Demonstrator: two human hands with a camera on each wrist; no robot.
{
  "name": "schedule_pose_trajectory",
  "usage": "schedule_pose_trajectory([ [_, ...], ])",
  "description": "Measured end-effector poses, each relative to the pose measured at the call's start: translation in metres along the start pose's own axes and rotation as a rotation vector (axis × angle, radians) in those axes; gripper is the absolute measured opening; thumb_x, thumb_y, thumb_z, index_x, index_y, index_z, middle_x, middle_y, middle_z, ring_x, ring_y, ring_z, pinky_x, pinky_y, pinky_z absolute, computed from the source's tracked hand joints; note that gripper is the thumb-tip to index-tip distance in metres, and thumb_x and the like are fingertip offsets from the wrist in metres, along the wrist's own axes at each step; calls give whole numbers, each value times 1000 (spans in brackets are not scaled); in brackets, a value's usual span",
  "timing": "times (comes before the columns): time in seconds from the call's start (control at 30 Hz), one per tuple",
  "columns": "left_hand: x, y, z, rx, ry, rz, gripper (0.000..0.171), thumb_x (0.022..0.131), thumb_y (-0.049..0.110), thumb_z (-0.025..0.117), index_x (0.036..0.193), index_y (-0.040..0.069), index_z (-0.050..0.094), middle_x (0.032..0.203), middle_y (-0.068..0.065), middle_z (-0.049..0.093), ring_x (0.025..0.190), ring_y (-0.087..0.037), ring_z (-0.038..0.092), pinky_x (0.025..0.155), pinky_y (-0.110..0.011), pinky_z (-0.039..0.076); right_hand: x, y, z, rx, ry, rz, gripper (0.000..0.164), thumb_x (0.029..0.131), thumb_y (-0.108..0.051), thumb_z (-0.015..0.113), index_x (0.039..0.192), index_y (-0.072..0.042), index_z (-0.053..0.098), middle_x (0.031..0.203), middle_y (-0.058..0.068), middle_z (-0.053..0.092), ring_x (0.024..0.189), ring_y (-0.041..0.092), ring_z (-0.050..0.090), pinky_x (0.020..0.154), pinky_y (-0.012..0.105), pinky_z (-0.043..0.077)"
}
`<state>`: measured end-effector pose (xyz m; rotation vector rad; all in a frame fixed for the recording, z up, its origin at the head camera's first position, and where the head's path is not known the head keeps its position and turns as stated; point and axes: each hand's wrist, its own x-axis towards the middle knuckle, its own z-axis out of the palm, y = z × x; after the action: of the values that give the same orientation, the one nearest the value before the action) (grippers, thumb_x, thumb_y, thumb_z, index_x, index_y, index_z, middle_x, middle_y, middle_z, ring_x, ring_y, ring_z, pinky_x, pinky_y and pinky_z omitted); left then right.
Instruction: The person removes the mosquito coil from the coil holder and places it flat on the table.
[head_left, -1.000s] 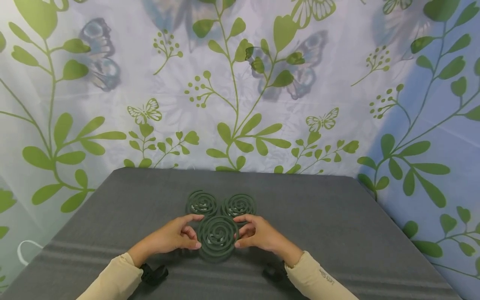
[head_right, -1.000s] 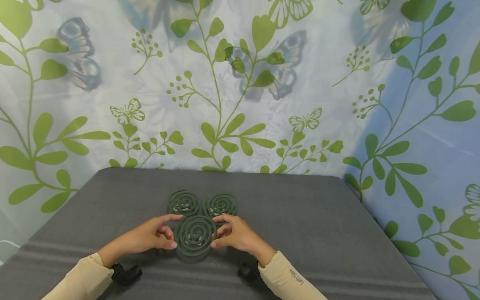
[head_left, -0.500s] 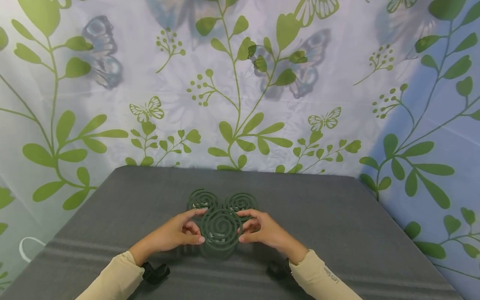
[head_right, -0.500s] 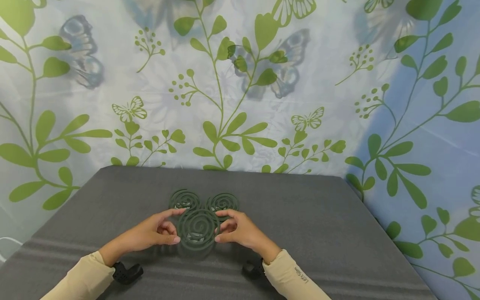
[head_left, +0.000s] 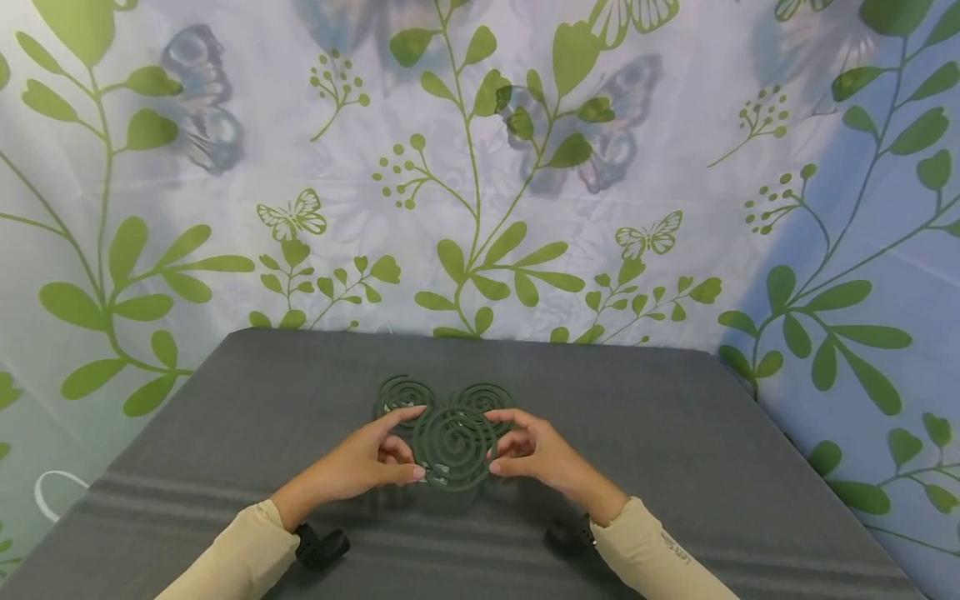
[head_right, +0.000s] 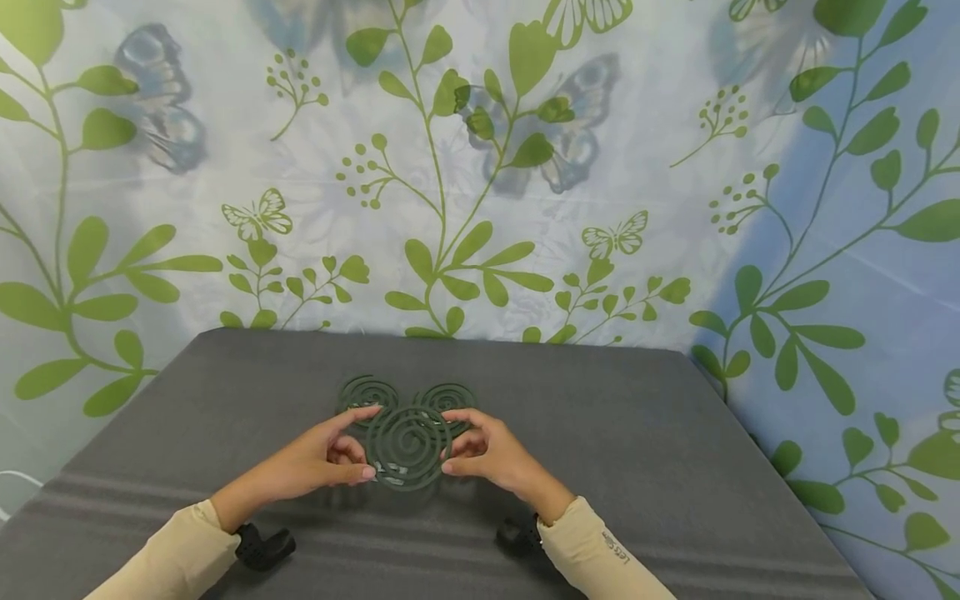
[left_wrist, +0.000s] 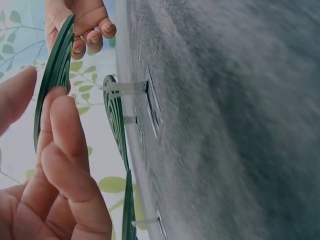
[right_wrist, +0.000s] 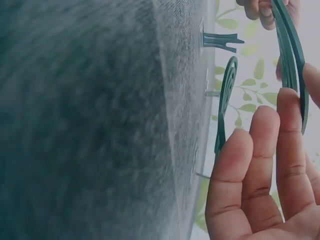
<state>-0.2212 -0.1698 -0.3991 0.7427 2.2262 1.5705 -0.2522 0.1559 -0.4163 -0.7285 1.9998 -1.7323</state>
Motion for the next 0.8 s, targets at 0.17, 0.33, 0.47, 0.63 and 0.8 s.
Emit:
schedule_pose_trajectory([
  [0.17, 8, 5, 5, 39, 6, -5, 90, 102, 13, 77, 170, -4, 21, 97, -7, 74, 81, -35, 71, 72, -39, 56, -6, -1, -7, -6, 21, 4, 73, 98, -5, 80, 159, 8, 42, 101, -1, 75, 93, 16, 74, 83, 37, 61],
  [0.33, 16, 8, 10, 40, 9, -8, 91, 101, 11, 78, 170, -4, 20, 97, -6, 73, 81, -36, 71, 73, -39, 57, -11, -3, -17, -23, 33, 4, 74, 98, -6, 80, 160, 8, 42, 100, -2, 74, 92, 16, 71, 83, 37, 59],
  [0.47, 22, 9, 15, 44, 18, 4, 92, 100, 9, 79, 170, -3, 22, 97, -6, 73, 78, -35, 69, 71, -34, 56, -15, -5, -24, -49, 33, -19, 74, 98, -6, 80, 160, 8, 41, 101, -3, 74, 93, 16, 72, 84, 36, 60],
  [0.63, 27, 12, 22, 42, 29, 23, 91, 100, 8, 79, 170, -3, 22, 97, -6, 73, 75, -34, 68, 70, -36, 58, -19, -6, -32, -55, 25, -29, 79, 96, -4, 82, 161, 9, 39, 102, -3, 73, 92, 15, 73, 83, 35, 61],
  [0.8, 35, 16, 29, 14, 50, 22, 90, 100, 7, 79, 170, -3, 23, 98, -7, 73, 74, -31, 67, 66, -35, 57, -24, -7, -38, -53, 36, -23, 85, 94, -3, 84, 163, 9, 35, 103, -1, 72, 91, 16, 73, 82, 34, 61],
])
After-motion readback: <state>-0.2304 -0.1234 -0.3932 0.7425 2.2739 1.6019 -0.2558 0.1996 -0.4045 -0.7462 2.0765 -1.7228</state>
